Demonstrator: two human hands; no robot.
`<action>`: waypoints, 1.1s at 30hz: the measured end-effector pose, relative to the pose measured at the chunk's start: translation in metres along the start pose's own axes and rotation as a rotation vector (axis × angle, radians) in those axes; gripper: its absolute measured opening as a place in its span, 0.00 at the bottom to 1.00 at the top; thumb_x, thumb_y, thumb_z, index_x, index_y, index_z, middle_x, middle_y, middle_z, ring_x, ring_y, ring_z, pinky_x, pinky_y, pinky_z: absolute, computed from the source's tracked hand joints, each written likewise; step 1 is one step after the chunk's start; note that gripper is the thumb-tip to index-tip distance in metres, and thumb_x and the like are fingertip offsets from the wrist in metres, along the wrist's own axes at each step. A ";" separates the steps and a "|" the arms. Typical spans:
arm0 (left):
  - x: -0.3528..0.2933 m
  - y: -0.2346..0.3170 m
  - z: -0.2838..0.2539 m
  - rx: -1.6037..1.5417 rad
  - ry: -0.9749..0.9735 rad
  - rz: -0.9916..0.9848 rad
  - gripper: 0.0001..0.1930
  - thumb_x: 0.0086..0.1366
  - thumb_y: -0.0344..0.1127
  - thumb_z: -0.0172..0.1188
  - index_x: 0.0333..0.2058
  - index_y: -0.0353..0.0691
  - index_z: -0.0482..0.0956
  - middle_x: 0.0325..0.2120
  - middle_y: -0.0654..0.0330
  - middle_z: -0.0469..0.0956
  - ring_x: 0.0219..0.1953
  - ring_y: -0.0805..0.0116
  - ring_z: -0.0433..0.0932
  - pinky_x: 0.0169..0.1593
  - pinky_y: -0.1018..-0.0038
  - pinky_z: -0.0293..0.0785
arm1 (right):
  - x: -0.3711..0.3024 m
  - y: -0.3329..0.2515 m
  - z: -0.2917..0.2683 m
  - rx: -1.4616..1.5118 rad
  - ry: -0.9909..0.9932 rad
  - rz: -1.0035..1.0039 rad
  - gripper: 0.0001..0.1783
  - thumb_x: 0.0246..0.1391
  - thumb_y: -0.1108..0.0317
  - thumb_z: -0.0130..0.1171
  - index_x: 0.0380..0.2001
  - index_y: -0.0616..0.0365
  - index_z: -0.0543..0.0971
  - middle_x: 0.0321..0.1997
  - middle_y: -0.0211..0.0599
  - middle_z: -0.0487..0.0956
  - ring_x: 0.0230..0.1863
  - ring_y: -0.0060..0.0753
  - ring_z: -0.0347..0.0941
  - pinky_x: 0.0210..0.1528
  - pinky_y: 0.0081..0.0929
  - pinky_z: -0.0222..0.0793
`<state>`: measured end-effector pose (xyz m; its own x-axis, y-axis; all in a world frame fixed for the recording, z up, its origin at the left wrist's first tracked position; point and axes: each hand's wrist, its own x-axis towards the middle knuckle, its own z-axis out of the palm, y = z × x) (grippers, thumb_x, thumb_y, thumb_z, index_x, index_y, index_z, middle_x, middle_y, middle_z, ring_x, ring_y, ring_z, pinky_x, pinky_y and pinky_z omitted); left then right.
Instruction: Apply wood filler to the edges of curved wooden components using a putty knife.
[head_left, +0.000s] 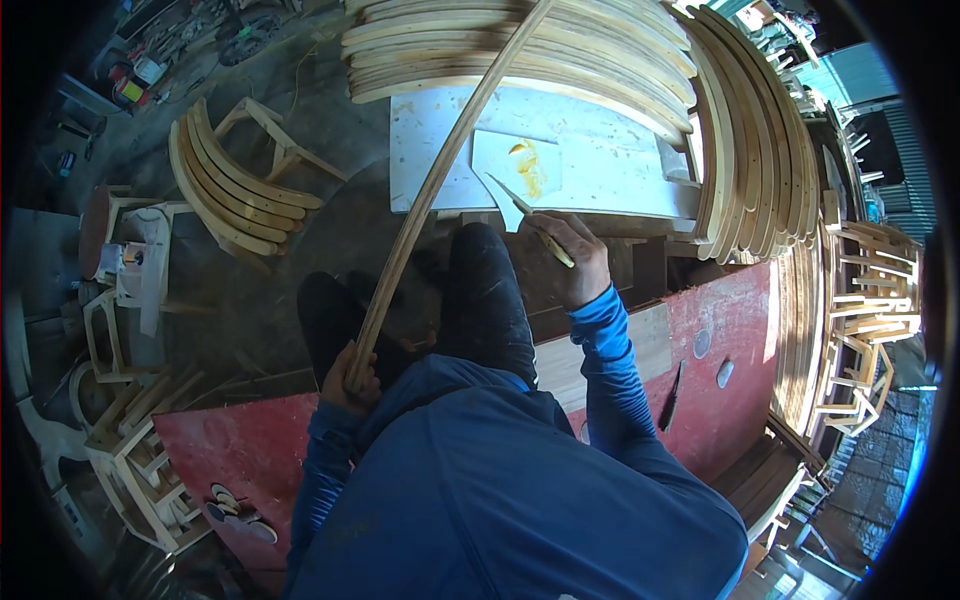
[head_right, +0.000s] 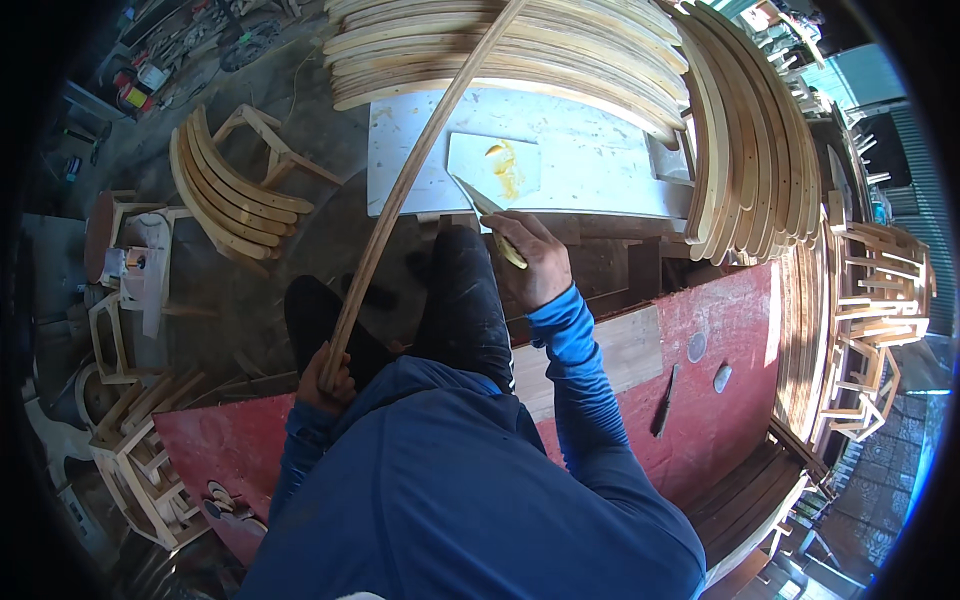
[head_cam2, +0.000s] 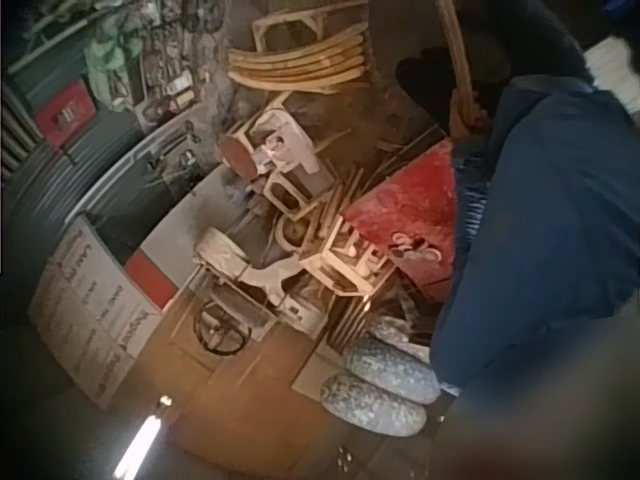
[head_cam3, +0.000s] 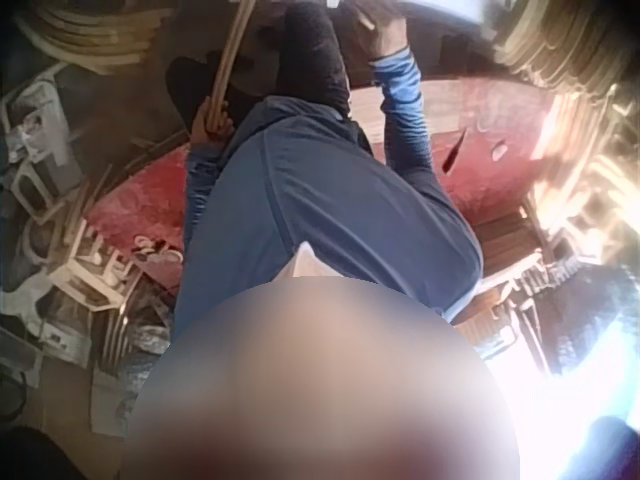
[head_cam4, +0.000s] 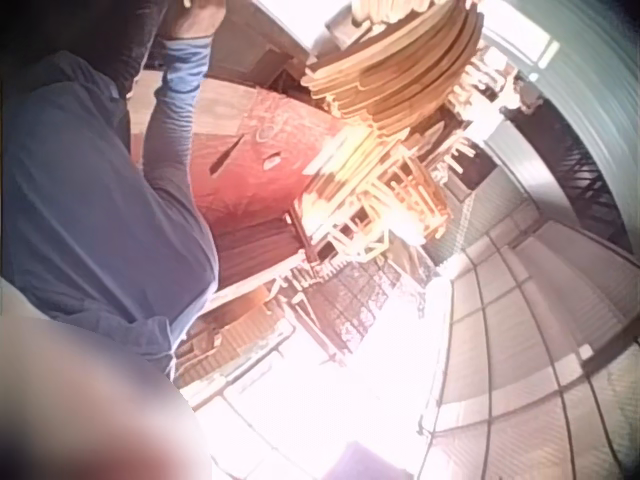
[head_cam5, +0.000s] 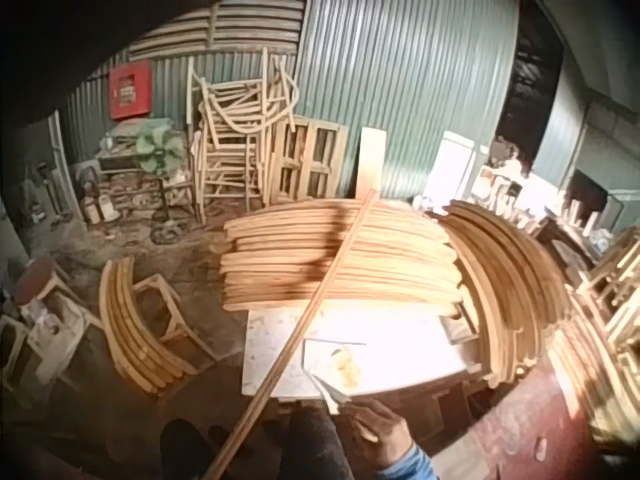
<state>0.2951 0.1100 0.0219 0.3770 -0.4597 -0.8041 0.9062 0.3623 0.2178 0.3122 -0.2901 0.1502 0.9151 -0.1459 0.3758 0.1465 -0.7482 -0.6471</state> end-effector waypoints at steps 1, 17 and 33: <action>0.000 0.000 0.000 -0.012 0.032 0.001 0.25 0.73 0.59 0.49 0.39 0.41 0.78 0.12 0.66 0.66 0.12 0.74 0.60 0.19 0.75 0.55 | -0.005 0.004 -0.004 -0.030 -0.016 0.053 0.23 0.45 0.78 0.69 0.48 0.56 0.82 0.48 0.44 0.82 0.47 0.50 0.82 0.48 0.34 0.80; 0.003 -0.001 0.000 -0.016 0.015 -0.028 0.25 0.73 0.60 0.48 0.38 0.41 0.77 0.11 0.66 0.64 0.11 0.73 0.59 0.17 0.76 0.54 | -0.006 0.130 -0.019 -0.123 0.173 0.193 0.12 0.54 0.71 0.66 0.43 0.53 0.86 0.39 0.46 0.85 0.40 0.49 0.84 0.41 0.34 0.79; 0.003 -0.005 -0.001 -0.015 0.016 0.028 0.25 0.73 0.58 0.49 0.37 0.39 0.78 0.09 0.66 0.63 0.10 0.73 0.59 0.17 0.75 0.53 | 0.074 0.149 0.021 -0.203 -0.134 -0.036 0.12 0.56 0.65 0.65 0.44 0.47 0.86 0.44 0.42 0.86 0.41 0.47 0.84 0.45 0.35 0.80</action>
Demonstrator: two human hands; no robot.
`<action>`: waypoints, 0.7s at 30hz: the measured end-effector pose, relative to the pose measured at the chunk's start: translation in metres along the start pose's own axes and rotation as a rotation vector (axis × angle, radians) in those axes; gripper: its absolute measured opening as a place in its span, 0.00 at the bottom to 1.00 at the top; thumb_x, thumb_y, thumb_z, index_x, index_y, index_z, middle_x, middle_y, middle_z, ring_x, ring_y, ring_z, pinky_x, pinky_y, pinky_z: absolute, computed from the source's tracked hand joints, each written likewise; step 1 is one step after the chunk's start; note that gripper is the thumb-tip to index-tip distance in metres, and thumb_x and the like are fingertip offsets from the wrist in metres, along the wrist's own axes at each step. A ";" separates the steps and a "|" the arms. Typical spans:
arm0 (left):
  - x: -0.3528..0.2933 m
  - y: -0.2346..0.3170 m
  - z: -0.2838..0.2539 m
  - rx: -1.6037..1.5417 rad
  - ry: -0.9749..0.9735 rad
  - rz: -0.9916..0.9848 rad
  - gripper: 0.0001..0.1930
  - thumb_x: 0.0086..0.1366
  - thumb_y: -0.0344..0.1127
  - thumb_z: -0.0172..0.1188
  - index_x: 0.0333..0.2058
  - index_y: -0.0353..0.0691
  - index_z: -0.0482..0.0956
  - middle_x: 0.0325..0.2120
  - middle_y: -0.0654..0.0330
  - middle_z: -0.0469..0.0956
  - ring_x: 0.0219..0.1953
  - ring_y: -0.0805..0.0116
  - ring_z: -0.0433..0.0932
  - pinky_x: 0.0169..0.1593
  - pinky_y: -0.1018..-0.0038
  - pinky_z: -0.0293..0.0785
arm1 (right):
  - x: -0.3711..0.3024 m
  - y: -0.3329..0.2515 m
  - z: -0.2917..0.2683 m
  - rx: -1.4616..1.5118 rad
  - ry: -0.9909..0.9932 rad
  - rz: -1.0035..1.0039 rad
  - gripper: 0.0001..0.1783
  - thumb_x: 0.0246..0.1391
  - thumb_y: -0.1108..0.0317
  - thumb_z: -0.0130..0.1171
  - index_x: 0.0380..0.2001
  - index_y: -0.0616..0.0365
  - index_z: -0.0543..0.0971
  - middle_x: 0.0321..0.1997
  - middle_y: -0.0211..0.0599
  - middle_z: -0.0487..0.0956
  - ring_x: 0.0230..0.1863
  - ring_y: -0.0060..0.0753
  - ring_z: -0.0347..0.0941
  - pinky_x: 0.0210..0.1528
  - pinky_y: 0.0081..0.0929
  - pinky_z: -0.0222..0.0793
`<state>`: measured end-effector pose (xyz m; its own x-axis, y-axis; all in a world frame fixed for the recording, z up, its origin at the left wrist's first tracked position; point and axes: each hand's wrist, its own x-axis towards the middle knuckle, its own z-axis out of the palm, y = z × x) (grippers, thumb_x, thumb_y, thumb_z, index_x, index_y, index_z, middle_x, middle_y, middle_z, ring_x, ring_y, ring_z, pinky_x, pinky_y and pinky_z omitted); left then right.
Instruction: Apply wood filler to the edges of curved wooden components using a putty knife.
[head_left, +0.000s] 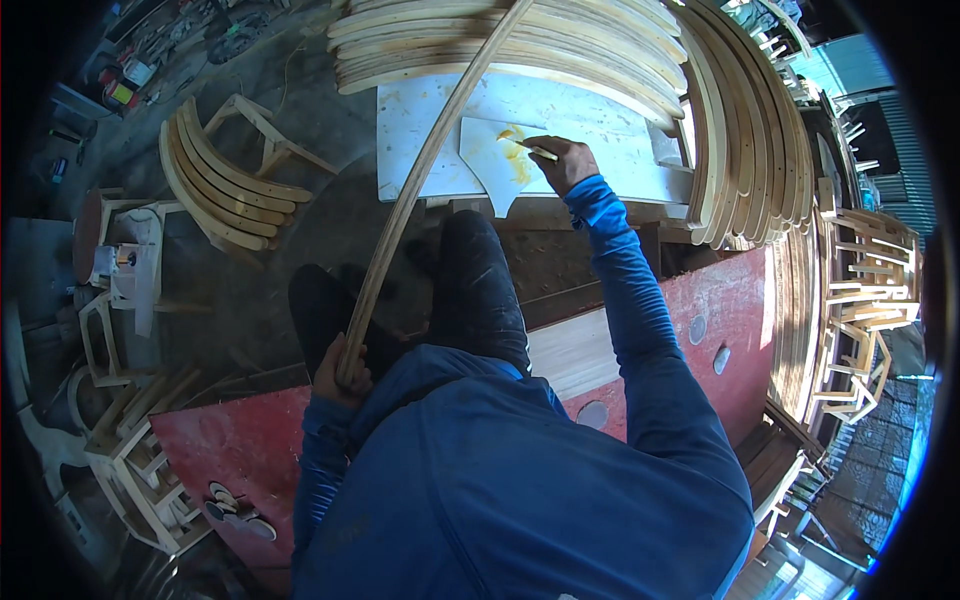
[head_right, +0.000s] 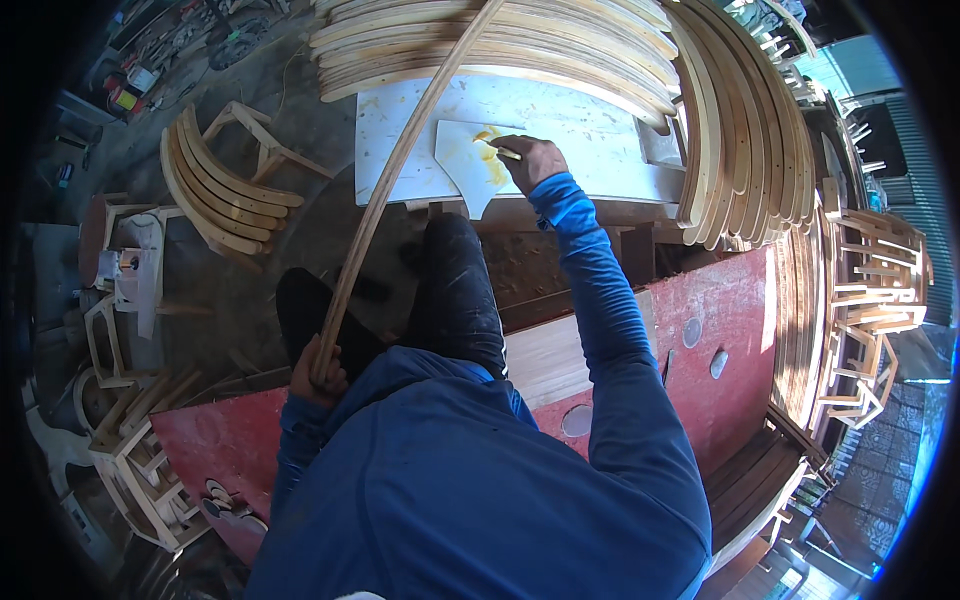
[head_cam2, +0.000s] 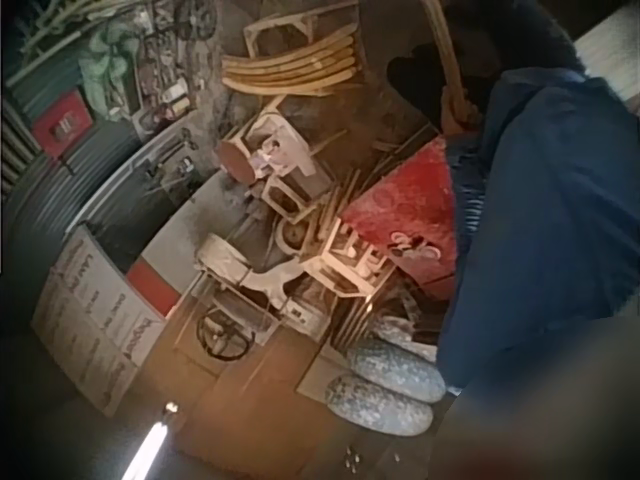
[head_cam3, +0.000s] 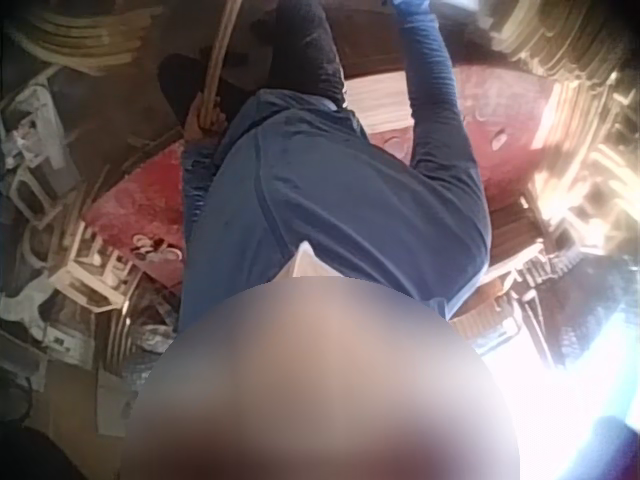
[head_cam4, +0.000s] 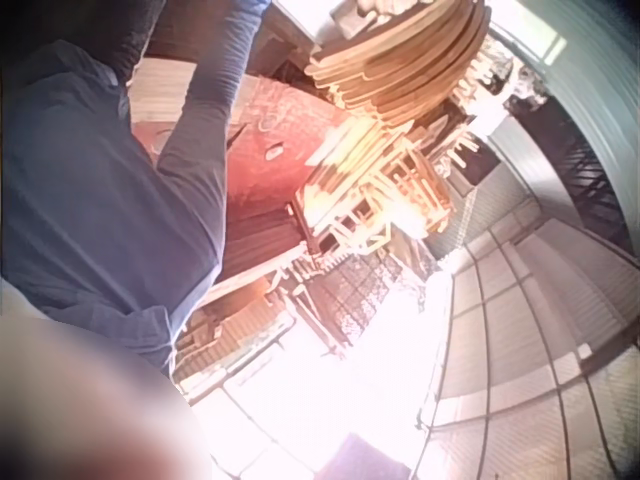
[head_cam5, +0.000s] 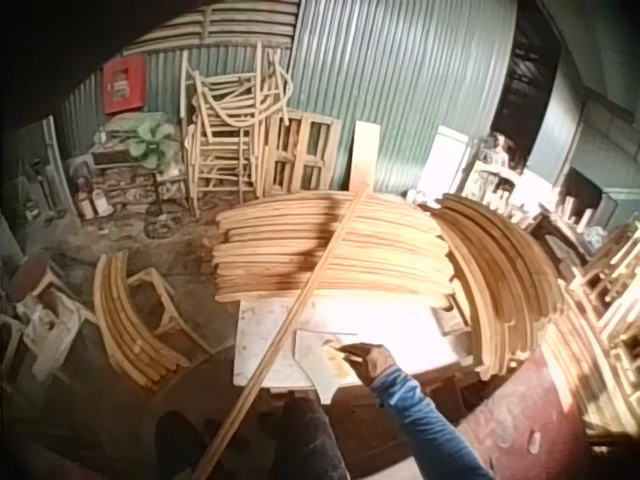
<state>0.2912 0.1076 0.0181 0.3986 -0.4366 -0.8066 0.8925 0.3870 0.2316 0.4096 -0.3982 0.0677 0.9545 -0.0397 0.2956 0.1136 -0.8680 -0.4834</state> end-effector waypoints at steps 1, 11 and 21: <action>0.000 0.000 0.000 -0.019 0.004 0.004 0.25 0.73 0.58 0.50 0.37 0.38 0.78 0.09 0.65 0.64 0.10 0.73 0.60 0.16 0.75 0.53 | 0.002 0.000 0.002 -0.018 -0.012 0.007 0.12 0.57 0.64 0.65 0.44 0.47 0.86 0.43 0.43 0.86 0.41 0.48 0.83 0.45 0.35 0.80; 0.000 0.003 0.001 0.003 -0.025 0.001 0.25 0.73 0.59 0.48 0.37 0.40 0.77 0.09 0.66 0.62 0.10 0.74 0.58 0.16 0.75 0.53 | 0.015 0.002 -0.013 0.005 -0.170 0.056 0.12 0.56 0.68 0.67 0.44 0.54 0.86 0.39 0.45 0.87 0.38 0.44 0.85 0.42 0.32 0.81; -0.001 0.003 0.000 -0.047 0.020 -0.031 0.26 0.73 0.59 0.50 0.37 0.38 0.77 0.09 0.66 0.64 0.10 0.72 0.61 0.17 0.74 0.54 | 0.007 -0.055 -0.038 0.637 0.216 0.235 0.15 0.57 0.69 0.68 0.47 0.60 0.84 0.40 0.41 0.87 0.39 0.32 0.84 0.44 0.24 0.78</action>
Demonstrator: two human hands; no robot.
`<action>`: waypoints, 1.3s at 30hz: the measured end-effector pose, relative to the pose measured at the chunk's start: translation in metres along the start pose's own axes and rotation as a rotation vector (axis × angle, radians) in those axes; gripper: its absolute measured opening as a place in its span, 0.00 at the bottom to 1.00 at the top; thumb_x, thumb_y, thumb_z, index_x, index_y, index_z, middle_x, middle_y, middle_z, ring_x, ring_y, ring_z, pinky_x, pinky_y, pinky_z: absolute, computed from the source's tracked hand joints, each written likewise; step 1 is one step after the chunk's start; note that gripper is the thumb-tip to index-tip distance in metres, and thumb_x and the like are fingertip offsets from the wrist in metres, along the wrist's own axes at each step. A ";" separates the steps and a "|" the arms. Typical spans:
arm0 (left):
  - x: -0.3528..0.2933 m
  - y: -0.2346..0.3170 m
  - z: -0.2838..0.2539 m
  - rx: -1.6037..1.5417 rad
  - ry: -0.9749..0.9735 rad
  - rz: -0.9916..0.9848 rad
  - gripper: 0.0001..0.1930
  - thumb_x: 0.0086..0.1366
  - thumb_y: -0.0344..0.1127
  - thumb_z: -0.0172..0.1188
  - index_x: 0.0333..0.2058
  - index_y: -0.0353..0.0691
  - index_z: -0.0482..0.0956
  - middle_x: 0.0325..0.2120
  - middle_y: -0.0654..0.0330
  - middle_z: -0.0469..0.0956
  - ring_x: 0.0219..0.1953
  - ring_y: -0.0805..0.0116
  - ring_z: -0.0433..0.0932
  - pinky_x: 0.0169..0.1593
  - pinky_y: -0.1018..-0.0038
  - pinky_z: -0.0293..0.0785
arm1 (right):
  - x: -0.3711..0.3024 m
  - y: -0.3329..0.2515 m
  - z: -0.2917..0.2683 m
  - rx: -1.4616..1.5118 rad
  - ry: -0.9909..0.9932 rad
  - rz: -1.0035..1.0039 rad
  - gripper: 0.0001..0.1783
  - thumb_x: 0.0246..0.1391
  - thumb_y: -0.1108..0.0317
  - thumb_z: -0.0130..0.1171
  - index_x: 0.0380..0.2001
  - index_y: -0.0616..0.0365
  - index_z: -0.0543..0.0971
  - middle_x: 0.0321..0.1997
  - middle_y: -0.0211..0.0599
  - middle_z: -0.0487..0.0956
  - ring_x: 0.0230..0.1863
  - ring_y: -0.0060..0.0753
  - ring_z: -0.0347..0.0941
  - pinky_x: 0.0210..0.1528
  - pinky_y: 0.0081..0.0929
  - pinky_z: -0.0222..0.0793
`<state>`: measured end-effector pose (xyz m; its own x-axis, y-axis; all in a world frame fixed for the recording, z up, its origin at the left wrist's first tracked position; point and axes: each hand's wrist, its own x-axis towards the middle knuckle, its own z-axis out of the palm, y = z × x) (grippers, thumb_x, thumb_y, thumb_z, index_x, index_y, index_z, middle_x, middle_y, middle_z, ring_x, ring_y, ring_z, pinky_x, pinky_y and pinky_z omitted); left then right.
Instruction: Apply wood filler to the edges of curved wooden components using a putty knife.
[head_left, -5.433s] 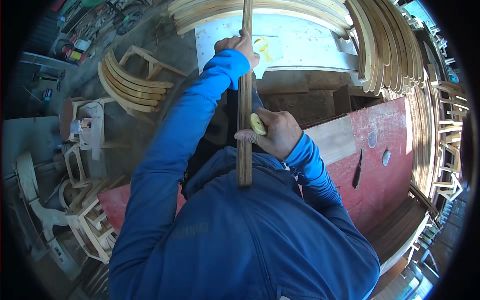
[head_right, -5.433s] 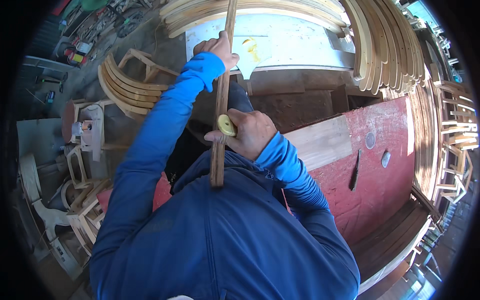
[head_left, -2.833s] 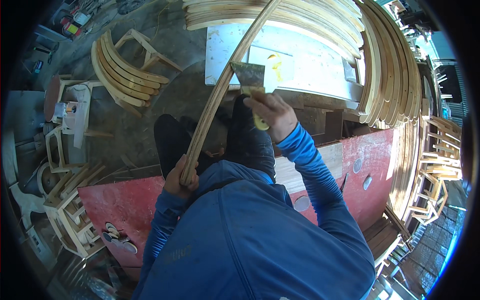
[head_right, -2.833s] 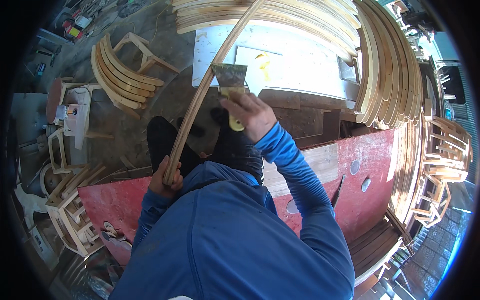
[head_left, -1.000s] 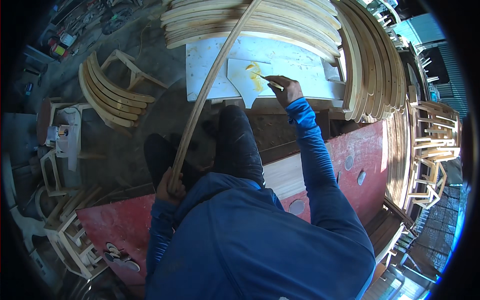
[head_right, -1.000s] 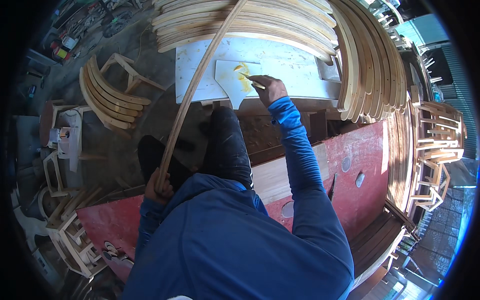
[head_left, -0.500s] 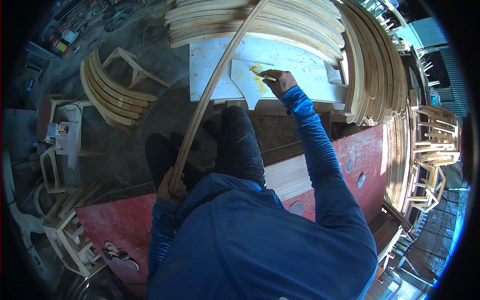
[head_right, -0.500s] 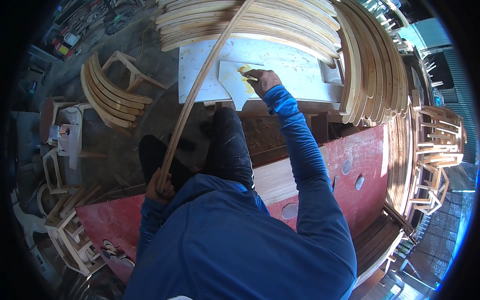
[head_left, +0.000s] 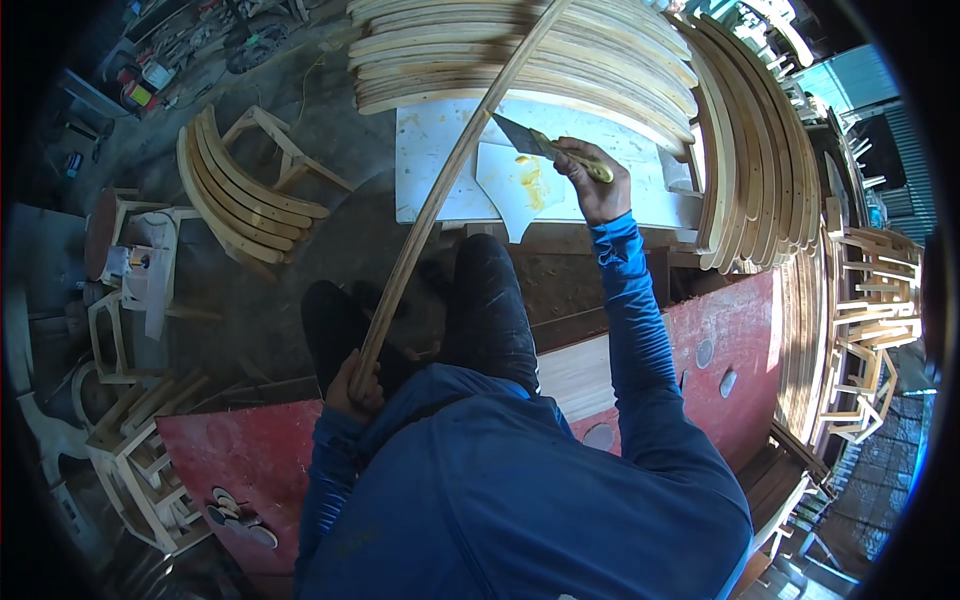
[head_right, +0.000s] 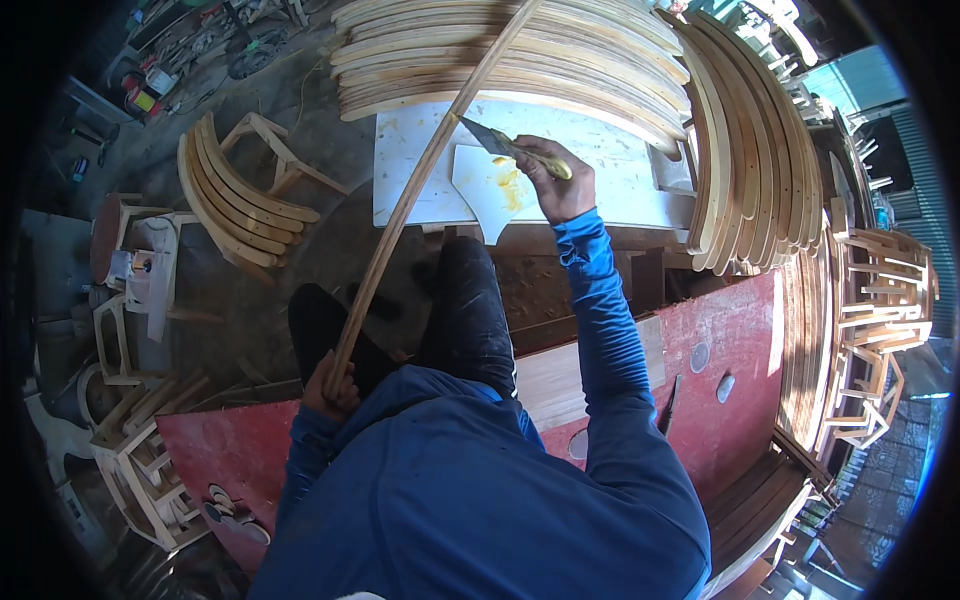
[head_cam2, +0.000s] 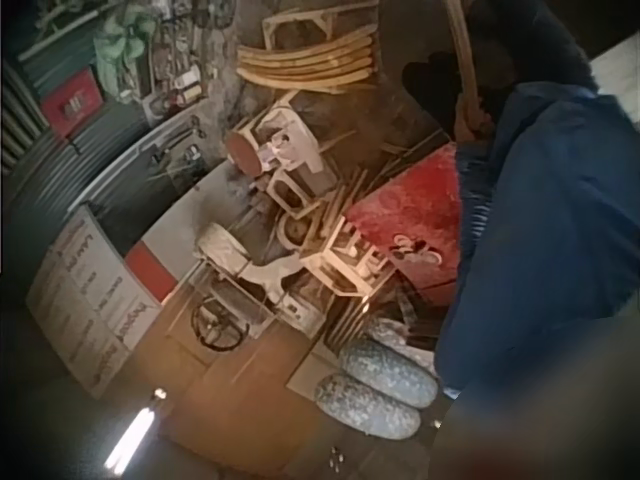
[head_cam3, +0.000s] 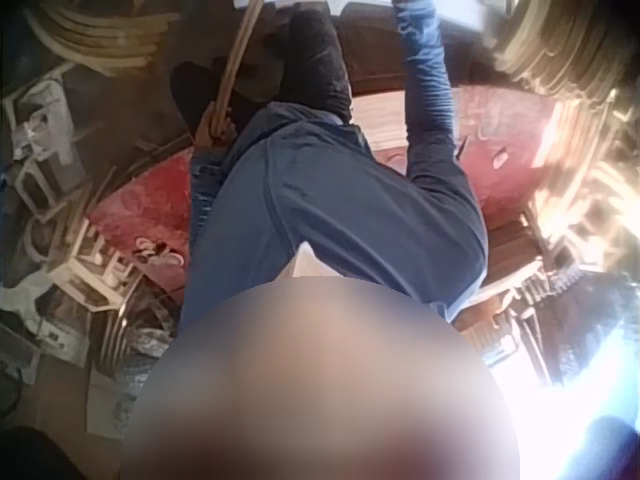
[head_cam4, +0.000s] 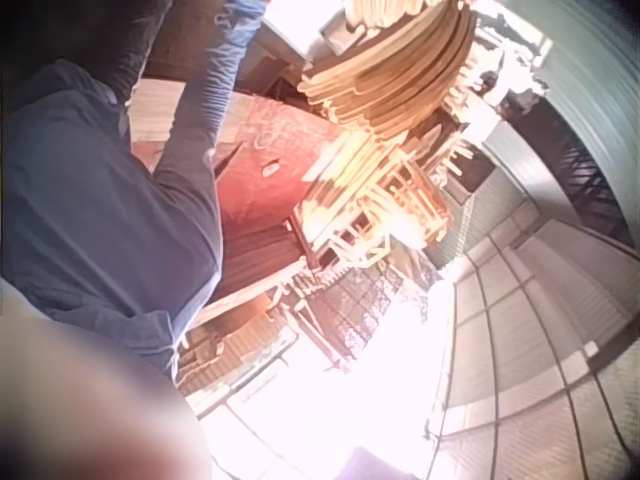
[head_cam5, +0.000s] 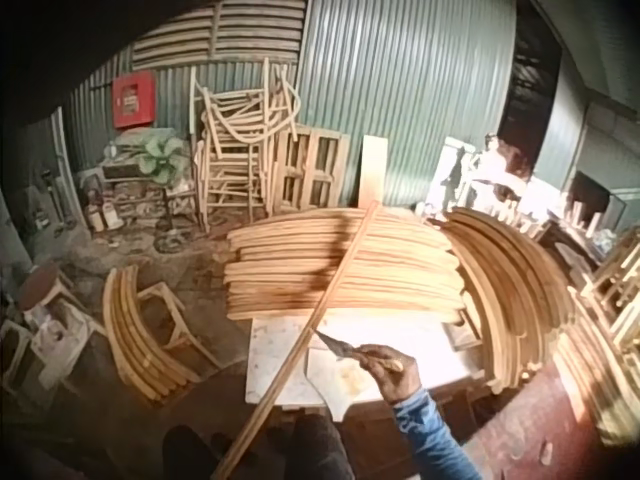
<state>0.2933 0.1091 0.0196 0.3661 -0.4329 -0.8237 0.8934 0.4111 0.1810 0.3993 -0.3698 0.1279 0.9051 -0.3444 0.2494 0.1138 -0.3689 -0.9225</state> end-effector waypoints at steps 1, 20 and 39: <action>0.000 0.000 0.000 -0.001 -0.011 0.005 0.26 0.73 0.59 0.50 0.37 0.38 0.77 0.09 0.66 0.65 0.11 0.72 0.61 0.17 0.74 0.54 | 0.001 -0.001 0.004 -0.146 0.005 -0.164 0.14 0.59 0.70 0.67 0.47 0.61 0.84 0.41 0.41 0.86 0.41 0.32 0.83 0.46 0.26 0.78; 0.000 -0.001 0.002 0.047 -0.029 0.020 0.25 0.72 0.59 0.52 0.37 0.39 0.76 0.09 0.66 0.63 0.10 0.73 0.60 0.16 0.74 0.55 | -0.012 0.003 0.036 -0.790 -0.261 -0.612 0.26 0.43 0.79 0.64 0.50 0.51 0.82 0.52 0.41 0.81 0.52 0.47 0.77 0.55 0.37 0.78; -0.003 -0.009 -0.003 0.073 -0.033 0.023 0.27 0.72 0.61 0.51 0.38 0.38 0.76 0.10 0.66 0.63 0.11 0.72 0.62 0.16 0.75 0.56 | -0.022 -0.019 0.045 -0.642 -0.180 -0.534 0.23 0.48 0.76 0.63 0.51 0.51 0.82 0.52 0.41 0.82 0.50 0.48 0.80 0.53 0.38 0.78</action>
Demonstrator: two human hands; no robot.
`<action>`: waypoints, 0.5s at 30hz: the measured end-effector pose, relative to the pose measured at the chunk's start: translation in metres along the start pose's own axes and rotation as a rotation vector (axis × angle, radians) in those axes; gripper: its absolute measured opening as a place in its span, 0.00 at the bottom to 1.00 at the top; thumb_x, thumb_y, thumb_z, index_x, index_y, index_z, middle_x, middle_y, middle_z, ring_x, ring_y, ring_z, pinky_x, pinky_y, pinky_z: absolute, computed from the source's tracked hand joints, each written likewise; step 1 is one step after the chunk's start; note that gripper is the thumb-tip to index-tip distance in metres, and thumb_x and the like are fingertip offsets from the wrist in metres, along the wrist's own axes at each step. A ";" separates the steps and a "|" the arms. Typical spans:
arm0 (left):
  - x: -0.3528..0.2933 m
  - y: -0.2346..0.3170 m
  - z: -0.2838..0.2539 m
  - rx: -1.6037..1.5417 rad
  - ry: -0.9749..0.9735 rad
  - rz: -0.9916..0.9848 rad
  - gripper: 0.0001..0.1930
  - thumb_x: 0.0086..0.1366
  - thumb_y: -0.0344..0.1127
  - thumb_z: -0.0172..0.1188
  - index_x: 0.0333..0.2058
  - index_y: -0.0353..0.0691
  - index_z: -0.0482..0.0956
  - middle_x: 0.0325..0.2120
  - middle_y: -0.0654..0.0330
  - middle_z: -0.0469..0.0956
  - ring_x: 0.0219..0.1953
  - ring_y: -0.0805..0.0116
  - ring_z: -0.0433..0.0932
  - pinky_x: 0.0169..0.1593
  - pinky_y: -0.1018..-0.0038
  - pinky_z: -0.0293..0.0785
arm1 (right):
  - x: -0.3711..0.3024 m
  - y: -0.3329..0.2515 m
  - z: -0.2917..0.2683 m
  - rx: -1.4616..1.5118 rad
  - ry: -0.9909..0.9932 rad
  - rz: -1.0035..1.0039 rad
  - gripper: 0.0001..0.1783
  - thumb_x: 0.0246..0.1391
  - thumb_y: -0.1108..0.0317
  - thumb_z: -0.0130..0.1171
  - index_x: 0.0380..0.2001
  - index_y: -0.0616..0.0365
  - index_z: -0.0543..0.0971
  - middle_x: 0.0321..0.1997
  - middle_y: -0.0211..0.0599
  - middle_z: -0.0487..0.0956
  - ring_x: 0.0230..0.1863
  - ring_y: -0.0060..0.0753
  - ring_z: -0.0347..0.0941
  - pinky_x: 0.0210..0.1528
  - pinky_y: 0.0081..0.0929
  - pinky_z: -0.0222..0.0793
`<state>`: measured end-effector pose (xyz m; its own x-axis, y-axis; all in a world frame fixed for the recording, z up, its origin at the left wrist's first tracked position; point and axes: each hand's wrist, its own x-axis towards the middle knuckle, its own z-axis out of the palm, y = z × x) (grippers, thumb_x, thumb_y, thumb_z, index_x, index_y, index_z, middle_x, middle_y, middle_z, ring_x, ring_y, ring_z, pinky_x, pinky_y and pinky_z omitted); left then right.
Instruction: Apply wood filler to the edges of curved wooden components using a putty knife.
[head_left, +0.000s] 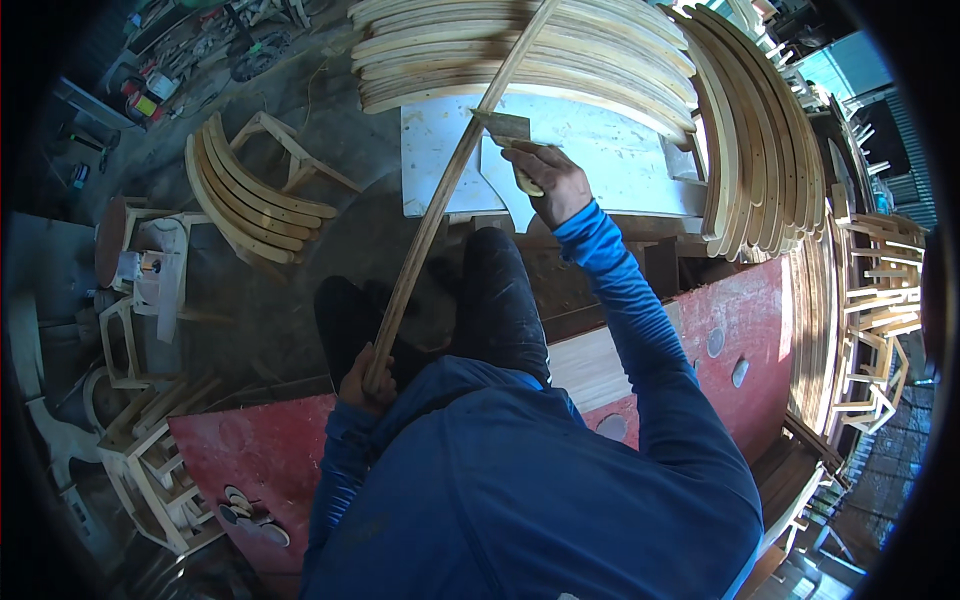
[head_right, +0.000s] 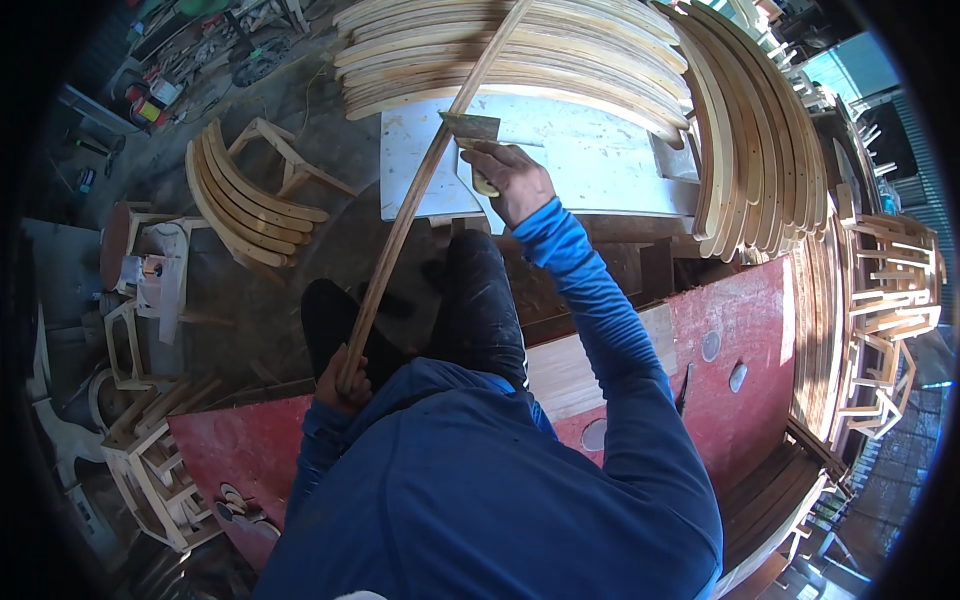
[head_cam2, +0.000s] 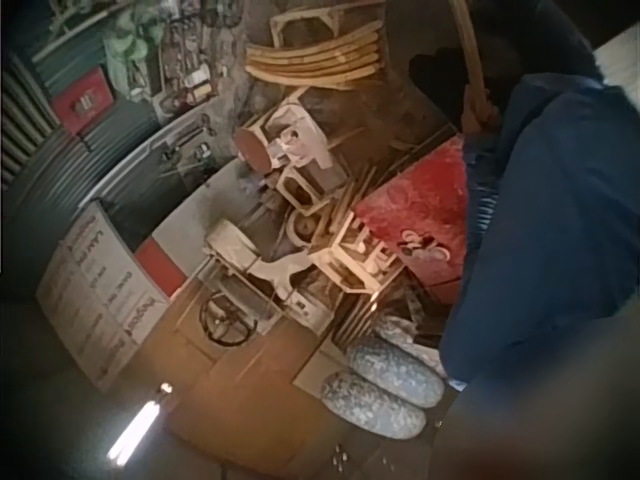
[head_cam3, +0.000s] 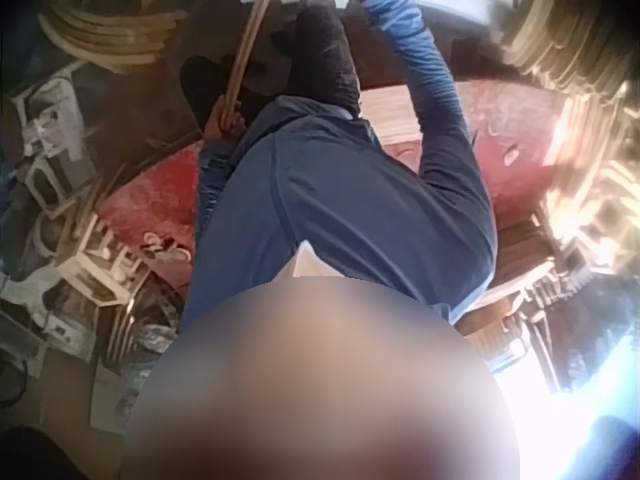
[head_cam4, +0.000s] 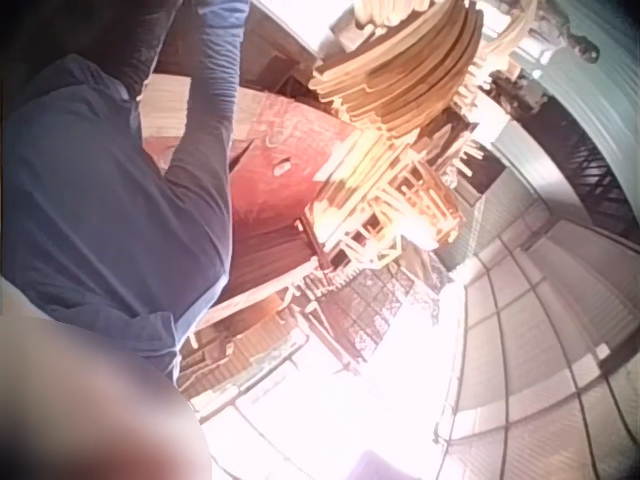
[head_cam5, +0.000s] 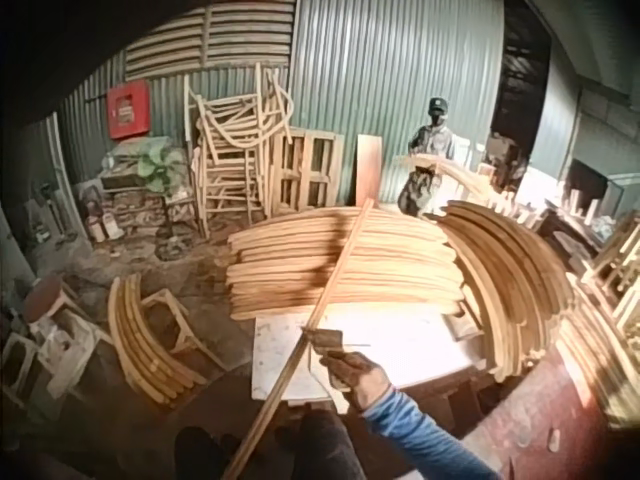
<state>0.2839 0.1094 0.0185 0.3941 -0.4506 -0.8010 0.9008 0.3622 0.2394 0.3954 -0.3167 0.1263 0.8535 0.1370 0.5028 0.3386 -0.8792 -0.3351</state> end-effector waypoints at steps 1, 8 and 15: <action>0.002 0.001 0.000 -0.002 -0.016 0.021 0.27 0.72 0.61 0.51 0.38 0.38 0.76 0.10 0.65 0.63 0.11 0.72 0.62 0.16 0.75 0.56 | 0.004 0.000 0.000 -0.036 -0.010 -0.005 0.24 0.48 0.76 0.63 0.51 0.51 0.82 0.52 0.40 0.82 0.51 0.48 0.80 0.53 0.38 0.78; -0.002 0.005 -0.005 0.036 -0.017 -0.027 0.27 0.73 0.62 0.48 0.39 0.40 0.77 0.11 0.64 0.66 0.12 0.72 0.61 0.19 0.74 0.57 | -0.010 0.028 -0.006 0.318 0.166 0.165 0.15 0.61 0.71 0.63 0.51 0.60 0.82 0.43 0.44 0.86 0.43 0.38 0.84 0.50 0.32 0.79; -0.004 0.013 -0.006 0.088 -0.058 -0.108 0.28 0.73 0.64 0.45 0.40 0.43 0.77 0.11 0.65 0.66 0.12 0.72 0.60 0.19 0.74 0.57 | -0.022 0.068 0.052 1.288 0.816 0.840 0.21 0.59 0.75 0.65 0.54 0.71 0.77 0.44 0.51 0.82 0.41 0.43 0.84 0.48 0.34 0.84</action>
<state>0.2927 0.1203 0.0213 0.3014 -0.5307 -0.7922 0.9502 0.2367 0.2029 0.4202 -0.3555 0.0510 0.6824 -0.7306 -0.0228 0.3635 0.3663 -0.8566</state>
